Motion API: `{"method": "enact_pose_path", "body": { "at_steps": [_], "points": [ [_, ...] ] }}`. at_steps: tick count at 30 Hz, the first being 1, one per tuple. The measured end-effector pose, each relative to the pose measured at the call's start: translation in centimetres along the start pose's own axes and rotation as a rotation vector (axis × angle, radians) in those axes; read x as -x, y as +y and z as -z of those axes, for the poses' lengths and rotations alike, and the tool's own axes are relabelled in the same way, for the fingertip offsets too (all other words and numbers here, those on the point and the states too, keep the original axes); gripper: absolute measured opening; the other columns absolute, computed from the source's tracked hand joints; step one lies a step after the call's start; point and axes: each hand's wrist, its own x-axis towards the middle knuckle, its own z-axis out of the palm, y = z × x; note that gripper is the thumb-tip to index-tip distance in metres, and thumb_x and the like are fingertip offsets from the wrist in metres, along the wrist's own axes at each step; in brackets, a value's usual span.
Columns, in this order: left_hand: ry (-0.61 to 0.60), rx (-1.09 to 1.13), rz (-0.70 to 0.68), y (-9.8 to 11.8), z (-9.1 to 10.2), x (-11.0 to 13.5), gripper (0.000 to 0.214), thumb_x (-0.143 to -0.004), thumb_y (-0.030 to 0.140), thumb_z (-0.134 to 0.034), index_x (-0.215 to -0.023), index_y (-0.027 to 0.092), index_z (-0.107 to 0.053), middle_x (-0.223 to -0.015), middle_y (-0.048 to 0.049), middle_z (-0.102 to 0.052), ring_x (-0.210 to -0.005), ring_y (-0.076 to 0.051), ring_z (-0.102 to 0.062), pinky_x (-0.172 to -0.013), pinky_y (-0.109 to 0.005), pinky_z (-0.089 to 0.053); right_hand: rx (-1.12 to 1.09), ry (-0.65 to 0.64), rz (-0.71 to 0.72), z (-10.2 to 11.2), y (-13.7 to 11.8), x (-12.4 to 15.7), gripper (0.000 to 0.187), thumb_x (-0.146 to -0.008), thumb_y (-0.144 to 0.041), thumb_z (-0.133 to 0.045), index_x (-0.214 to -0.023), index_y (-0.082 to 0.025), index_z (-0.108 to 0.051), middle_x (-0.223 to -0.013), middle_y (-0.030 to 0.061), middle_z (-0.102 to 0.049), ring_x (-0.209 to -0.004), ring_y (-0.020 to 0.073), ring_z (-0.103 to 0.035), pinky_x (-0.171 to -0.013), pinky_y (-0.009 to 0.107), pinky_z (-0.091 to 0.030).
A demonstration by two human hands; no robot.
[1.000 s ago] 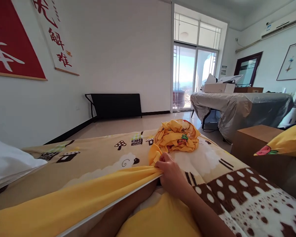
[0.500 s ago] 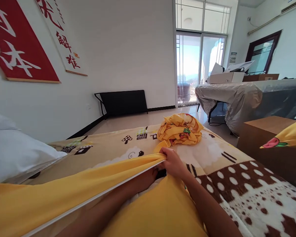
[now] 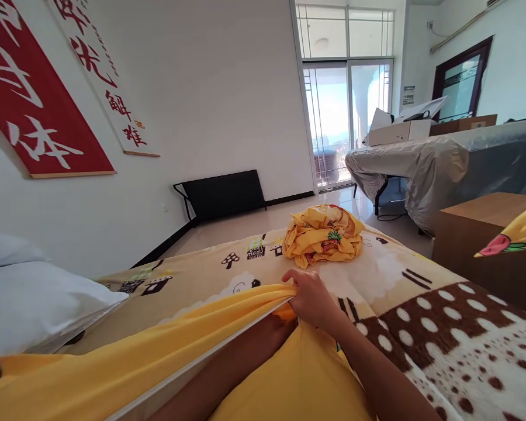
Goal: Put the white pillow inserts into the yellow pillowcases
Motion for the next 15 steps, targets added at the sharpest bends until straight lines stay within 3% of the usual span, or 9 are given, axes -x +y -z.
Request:
{"method": "enact_pose_path", "body": {
  "at_steps": [2,4,7,10,15],
  "points": [
    [-0.042,-0.079,-0.007,0.1,0.5,0.1,0.04,-0.092,0.038,-0.029,-0.121,0.026,-0.054,-0.11,-0.0109,-0.065,-0.102,-0.032,-0.059,-0.093,-0.051,-0.043,-0.011,0.005,-0.011,-0.1,0.1,-0.1,0.024,-0.058,-0.005,-0.047,-0.07,-0.017,-0.064,-0.059,-0.0028,-0.056,-0.058,0.0109,-0.043,-0.06,0.023,-0.029],
    [0.042,-0.028,0.035,0.2,0.6,0.0,0.036,-0.09,0.036,-0.037,-0.119,0.024,-0.054,-0.117,-0.0111,-0.062,-0.106,-0.032,-0.057,-0.094,-0.051,-0.043,-0.063,-0.004,-0.009,-0.1,0.0,-0.1,0.02,-0.058,-0.005,-0.046,-0.06,-0.017,-0.061,-0.056,-0.0023,-0.054,-0.057,0.0108,-0.043,-0.058,0.023,-0.029],
    [0.15,0.159,0.085,0.2,0.6,-0.4,0.039,-0.08,0.024,-0.049,-0.118,0.019,-0.053,-0.122,-0.0112,-0.059,-0.111,-0.029,-0.055,-0.099,-0.045,-0.043,-0.221,-0.034,0.049,0.0,-0.1,0.0,0.023,-0.059,-0.005,-0.047,-0.066,-0.018,-0.065,-0.068,0.0005,-0.06,-0.066,0.0127,-0.051,-0.06,0.022,-0.034],
    [0.174,0.318,0.076,-0.3,0.3,-0.9,0.042,-0.078,0.018,-0.049,-0.12,0.02,-0.054,-0.127,-0.0085,-0.057,-0.117,-0.025,-0.051,-0.105,-0.042,-0.039,-0.37,-0.061,0.088,-0.1,0.0,-0.1,0.025,-0.061,-0.007,-0.048,-0.073,-0.018,-0.066,-0.084,0.0031,-0.063,-0.078,0.0153,-0.055,-0.065,0.022,-0.04],
    [0.192,0.443,0.165,-1.5,-0.8,-1.9,0.041,-0.085,0.02,-0.042,-0.124,0.02,-0.054,-0.13,-0.0089,-0.057,-0.125,-0.028,-0.046,-0.111,-0.051,-0.03,-0.392,-0.051,-0.03,-1.0,0.8,-0.1,0.029,-0.057,-0.008,-0.045,-0.076,-0.018,-0.065,-0.072,-0.0001,-0.062,-0.07,0.014,-0.053,-0.062,0.022,-0.04]
  ]
}}
